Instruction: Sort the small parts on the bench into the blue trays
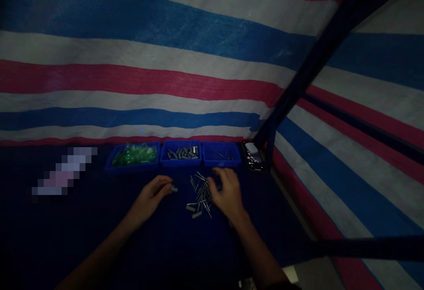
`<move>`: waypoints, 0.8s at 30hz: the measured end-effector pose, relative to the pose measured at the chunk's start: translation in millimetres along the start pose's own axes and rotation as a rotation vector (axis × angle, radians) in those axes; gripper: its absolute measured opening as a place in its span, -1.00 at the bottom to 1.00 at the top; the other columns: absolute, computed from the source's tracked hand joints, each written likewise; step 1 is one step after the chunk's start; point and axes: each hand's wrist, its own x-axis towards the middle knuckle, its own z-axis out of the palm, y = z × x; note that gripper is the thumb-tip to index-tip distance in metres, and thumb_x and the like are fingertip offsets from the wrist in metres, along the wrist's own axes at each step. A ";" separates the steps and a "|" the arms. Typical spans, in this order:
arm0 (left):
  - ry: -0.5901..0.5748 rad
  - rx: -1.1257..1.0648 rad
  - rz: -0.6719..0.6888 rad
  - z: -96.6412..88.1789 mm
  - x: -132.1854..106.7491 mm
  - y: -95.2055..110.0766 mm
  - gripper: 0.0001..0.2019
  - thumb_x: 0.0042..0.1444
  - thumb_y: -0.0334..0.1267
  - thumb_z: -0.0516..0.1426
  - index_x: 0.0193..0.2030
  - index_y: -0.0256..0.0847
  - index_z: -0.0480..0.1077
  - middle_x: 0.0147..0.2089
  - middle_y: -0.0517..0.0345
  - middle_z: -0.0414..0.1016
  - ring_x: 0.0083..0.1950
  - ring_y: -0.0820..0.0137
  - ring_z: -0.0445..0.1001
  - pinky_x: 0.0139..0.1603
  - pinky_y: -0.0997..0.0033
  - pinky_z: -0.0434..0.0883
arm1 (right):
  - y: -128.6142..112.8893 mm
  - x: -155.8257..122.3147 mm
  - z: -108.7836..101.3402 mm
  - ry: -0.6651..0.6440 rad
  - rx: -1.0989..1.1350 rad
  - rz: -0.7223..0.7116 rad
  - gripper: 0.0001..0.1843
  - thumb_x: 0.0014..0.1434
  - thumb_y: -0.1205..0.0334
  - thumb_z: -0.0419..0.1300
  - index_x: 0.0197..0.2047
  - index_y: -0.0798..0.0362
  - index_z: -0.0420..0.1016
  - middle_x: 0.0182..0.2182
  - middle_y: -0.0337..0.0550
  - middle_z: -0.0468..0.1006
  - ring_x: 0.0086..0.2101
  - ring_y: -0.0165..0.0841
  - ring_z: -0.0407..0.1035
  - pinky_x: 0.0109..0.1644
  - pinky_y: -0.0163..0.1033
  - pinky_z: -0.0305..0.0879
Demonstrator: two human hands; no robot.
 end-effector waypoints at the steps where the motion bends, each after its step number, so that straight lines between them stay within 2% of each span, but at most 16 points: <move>1: 0.018 -0.033 -0.021 0.2 0.1 0.5 -0.82 0.06 -0.16 0.04 -0.23 -0.17 0.30 -0.32 0.18 0.44 -0.28 0.41 0.45 -0.21 0.36 0.40 | -21.9 -3.0 7.5 -0.106 0.041 -0.084 -0.67 0.11 0.14 0.07 -0.05 0.03 0.32 -0.22 -0.06 0.43 -0.17 -0.24 0.29 -0.07 -0.10 0.21; 3: 0.055 -0.055 -0.041 0.8 -0.4 2.6 -0.82 0.06 -0.14 0.04 -0.29 -0.19 0.32 -0.38 0.21 0.40 -0.34 0.44 0.42 -0.25 0.40 0.38 | -56.5 -6.6 22.6 -0.278 0.098 -0.221 -0.58 0.08 0.15 0.12 0.02 0.02 0.26 -0.13 -0.05 0.40 -0.12 -0.23 0.27 -0.04 -0.09 0.19; 6: 0.085 -0.052 -0.053 0.6 -1.9 6.0 -0.79 0.06 -0.11 0.04 -0.41 -0.21 0.32 -0.45 0.23 0.35 -0.38 0.45 0.37 -0.30 0.44 0.35 | -80.4 -6.6 39.6 -0.352 0.134 -0.245 -0.80 0.16 0.27 0.01 -0.13 0.03 0.33 -0.24 -0.10 0.43 -0.21 -0.29 0.30 -0.08 -0.14 0.20; 10: 0.109 -0.027 -0.049 -2.2 -3.9 6.4 -0.76 0.07 -0.09 0.05 -0.47 -0.21 0.30 -0.49 0.24 0.34 -0.40 0.46 0.36 -0.32 0.46 0.34 | -83.8 -3.4 45.5 -0.331 0.144 -0.193 -0.83 0.20 0.28 -0.05 -0.21 0.05 0.34 -0.31 -0.12 0.44 -0.27 -0.33 0.31 -0.12 -0.19 0.19; 12: 0.106 -0.018 -0.028 -3.1 -5.1 5.3 -0.79 0.08 -0.10 0.04 -0.38 -0.21 0.33 -0.42 0.21 0.39 -0.34 0.43 0.39 -0.28 0.44 0.36 | -83.8 -1.5 44.0 -0.329 0.126 -0.172 -0.81 0.21 0.26 -0.06 -0.25 0.05 0.35 -0.35 -0.14 0.45 -0.30 -0.35 0.31 -0.14 -0.20 0.17; 15: 0.027 -0.015 0.038 -3.2 -7.3 5.8 -0.78 0.11 -0.16 0.01 -0.15 -0.18 0.31 -0.24 0.14 0.44 -0.20 0.40 0.43 -0.17 0.40 0.37 | -83.5 1.8 41.3 -0.346 0.122 -0.147 -0.75 0.23 0.25 -0.10 -0.36 0.07 0.36 -0.43 -0.17 0.44 -0.35 -0.38 0.31 -0.20 -0.23 0.16; 17: -0.028 0.018 0.077 -3.4 -8.5 8.6 -0.79 0.12 -0.21 0.01 -0.12 -0.17 0.30 -0.18 0.12 0.45 -0.16 0.39 0.43 -0.12 0.39 0.36 | -83.1 3.2 40.1 -0.366 0.163 -0.130 -0.71 0.24 0.24 -0.12 -0.40 0.07 0.35 -0.46 -0.18 0.43 -0.38 -0.40 0.31 -0.23 -0.26 0.16; 19: -0.020 0.074 0.092 -4.3 -9.0 12.7 -0.82 0.11 -0.23 0.00 -0.17 -0.18 0.31 -0.21 0.13 0.46 -0.17 0.40 0.43 -0.12 0.39 0.35 | -83.2 3.0 39.4 -0.364 0.239 -0.104 -0.77 0.23 0.24 -0.09 -0.34 0.06 0.36 -0.43 -0.18 0.45 -0.38 -0.41 0.32 -0.25 -0.28 0.18; 22: 0.041 0.138 0.069 -6.9 -8.2 17.1 -0.82 0.14 -0.19 -0.03 -0.25 -0.20 0.32 -0.31 0.16 0.45 -0.28 0.42 0.43 -0.22 0.42 0.36 | -85.2 1.7 39.8 -0.334 0.329 -0.086 -0.82 0.19 0.23 -0.02 -0.19 0.05 0.34 -0.33 -0.16 0.47 -0.32 -0.40 0.34 -0.23 -0.30 0.21; 24: 0.060 0.143 0.053 -8.5 -6.4 16.2 -0.78 0.15 -0.15 -0.06 -0.27 -0.21 0.31 -0.38 0.18 0.42 -0.36 0.44 0.40 -0.29 0.43 0.35 | -86.8 5.5 41.3 -0.338 0.317 -0.118 -0.82 0.19 0.24 -0.03 -0.21 0.05 0.35 -0.35 -0.16 0.48 -0.34 -0.40 0.35 -0.24 -0.30 0.21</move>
